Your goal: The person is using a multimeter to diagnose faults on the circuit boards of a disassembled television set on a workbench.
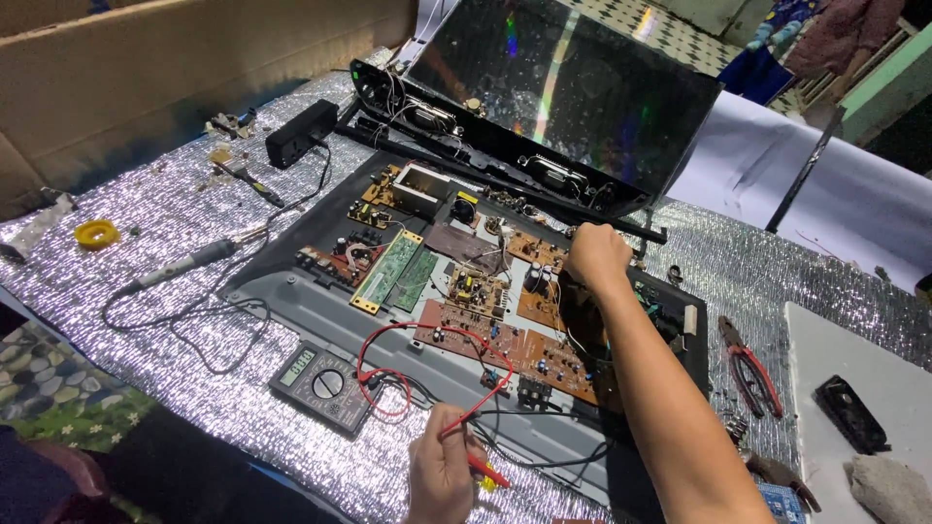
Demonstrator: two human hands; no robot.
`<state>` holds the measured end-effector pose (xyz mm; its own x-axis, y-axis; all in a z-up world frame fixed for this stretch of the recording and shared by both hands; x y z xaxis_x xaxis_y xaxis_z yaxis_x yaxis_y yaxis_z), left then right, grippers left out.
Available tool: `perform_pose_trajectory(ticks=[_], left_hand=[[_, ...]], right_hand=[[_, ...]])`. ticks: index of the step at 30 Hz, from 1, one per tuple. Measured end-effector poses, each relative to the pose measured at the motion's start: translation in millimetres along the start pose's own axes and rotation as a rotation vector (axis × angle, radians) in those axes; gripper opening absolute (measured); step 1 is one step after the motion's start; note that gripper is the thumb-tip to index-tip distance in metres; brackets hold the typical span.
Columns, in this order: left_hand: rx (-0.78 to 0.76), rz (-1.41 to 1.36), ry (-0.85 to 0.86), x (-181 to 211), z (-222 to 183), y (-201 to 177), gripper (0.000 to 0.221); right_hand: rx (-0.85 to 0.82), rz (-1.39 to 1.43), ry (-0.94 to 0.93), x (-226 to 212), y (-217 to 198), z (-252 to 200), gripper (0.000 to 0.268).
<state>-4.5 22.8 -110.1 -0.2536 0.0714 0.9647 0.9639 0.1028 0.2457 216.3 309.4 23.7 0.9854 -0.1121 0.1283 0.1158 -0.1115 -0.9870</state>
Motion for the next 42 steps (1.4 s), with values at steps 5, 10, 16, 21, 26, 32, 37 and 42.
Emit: perform_pose_trajectory(ticks=[5,10,16,21,26,32,37,42], left_hand=[[0.011,0.019,-0.039,0.0,-0.4,-0.4,0.036],[0.006,0.038,-0.027,7.3,-2.5,-0.1,0.04],[-0.051,-0.018,0.049,-2.7,-1.3,1.9,0.034],[-0.012,-0.017,-0.009,2.3,-2.1,0.1,0.037],[-0.032,0.009,-0.015,-7.4,-1.1,-0.2,0.034],[-0.024,-0.088,-0.042,0.0,-3.6,-0.3,0.037],[-0.025,-0.102,-0.014,-3.0,-3.7,0.3,0.034],[-0.042,-0.126,-0.002,-1.5,-4.2,1.0,0.034]], right_hand=[[0.062,0.024,-0.06,0.6,2.6,0.9,0.035],[0.094,0.079,-0.087,-0.3,3.0,-0.9,0.033],[0.101,0.187,-0.177,-8.4,0.0,-7.3,0.017],[-0.014,0.192,-0.191,-10.0,9.8,-0.3,0.023],[-0.019,0.173,-0.196,-9.3,14.2,2.4,0.023],[0.027,0.146,-0.22,-3.1,24.2,13.2,0.02],[0.033,0.137,-0.196,-0.8,25.2,13.9,0.019],[0.04,0.162,-0.189,-4.4,18.2,6.6,0.02]])
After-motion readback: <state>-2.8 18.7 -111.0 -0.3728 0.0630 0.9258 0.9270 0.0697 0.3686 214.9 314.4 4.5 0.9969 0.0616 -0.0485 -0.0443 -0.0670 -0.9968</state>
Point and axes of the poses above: each hand's wrist, its own z-axis towards the middle knuckle, its own y-axis out of the palm, x = y × z, the point moved 6 cm from there along z, towards the middle knuckle, and after that the axes turned 9 degrees about -y, right-handed, at the moved point
